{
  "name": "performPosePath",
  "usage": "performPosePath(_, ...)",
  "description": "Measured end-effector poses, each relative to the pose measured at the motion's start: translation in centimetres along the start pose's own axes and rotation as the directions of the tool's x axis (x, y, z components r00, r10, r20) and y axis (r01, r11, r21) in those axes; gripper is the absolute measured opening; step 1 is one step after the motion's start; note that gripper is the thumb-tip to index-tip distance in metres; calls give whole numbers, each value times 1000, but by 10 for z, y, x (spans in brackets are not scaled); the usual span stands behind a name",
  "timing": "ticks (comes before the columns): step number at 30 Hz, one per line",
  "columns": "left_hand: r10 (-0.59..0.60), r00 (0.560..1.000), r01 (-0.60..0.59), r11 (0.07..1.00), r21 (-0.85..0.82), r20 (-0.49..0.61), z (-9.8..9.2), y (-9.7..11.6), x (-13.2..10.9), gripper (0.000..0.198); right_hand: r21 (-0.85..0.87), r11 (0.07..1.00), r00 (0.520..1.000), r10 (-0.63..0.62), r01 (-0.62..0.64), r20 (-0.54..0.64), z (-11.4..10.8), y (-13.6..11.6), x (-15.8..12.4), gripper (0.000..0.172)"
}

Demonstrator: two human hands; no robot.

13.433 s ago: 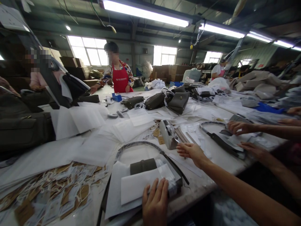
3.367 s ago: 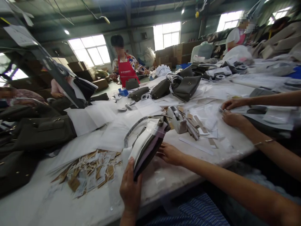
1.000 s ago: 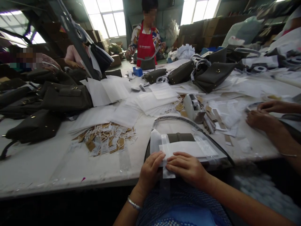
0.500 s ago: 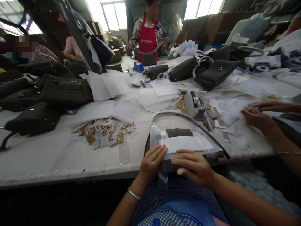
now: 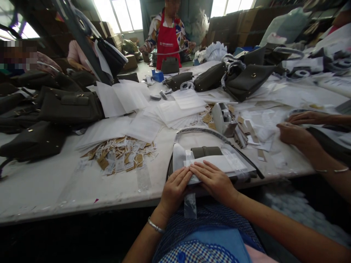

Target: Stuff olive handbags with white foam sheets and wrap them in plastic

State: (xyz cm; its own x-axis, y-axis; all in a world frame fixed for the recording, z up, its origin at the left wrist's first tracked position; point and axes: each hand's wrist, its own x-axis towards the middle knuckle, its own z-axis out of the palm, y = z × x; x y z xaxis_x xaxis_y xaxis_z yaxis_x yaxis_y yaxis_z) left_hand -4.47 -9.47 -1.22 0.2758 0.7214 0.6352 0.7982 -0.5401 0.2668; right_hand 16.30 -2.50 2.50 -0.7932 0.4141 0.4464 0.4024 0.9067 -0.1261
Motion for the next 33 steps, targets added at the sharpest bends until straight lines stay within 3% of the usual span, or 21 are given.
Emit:
performPosePath(6, -95, 979, 106, 993, -49, 180, -17, 11, 6, 66, 4, 1000, 1000, 14, -14, 26, 2, -2, 0, 56)
performPosePath(9, -85, 992, 85, 996, 2, 89, -14, 12, 7, 47, -1, 1000, 1000, 6, -6, 14, 3, -1, 1, 58)
performPosePath(12, -47, 999, 47, 998, 39, 5, -7, 9, 6, 41, 1, 1000, 1000, -11, 11, -20, 1, -1, -5, 56)
performPosePath(16, -43, 999, 42, 998, 52, 9, -4, 9, 5, 45, 11, 992, 986, -122, 124, -113, 1, -10, -35, 49)
performPosePath(21, -31, 999, 27, 990, 140, 25, -4, 15, 6, 45, 69, 946, 947, -310, 316, -83, 19, -29, -58, 35)
performPosePath(24, -11, 1000, 5, 979, 204, 26, -3, 18, 7, 43, 89, 948, 948, -296, 307, -117, 38, -35, -50, 31)
performPosePath(28, -13, 999, 2, 973, 229, 46, -2, 19, 7, 42, 133, 945, 931, -260, 300, -255, 56, -36, -35, 22)
performPosePath(33, -16, 999, 5, 978, 211, 51, -1, 18, 5, 47, 267, 933, 944, -162, 242, -288, 49, -40, -34, 16)
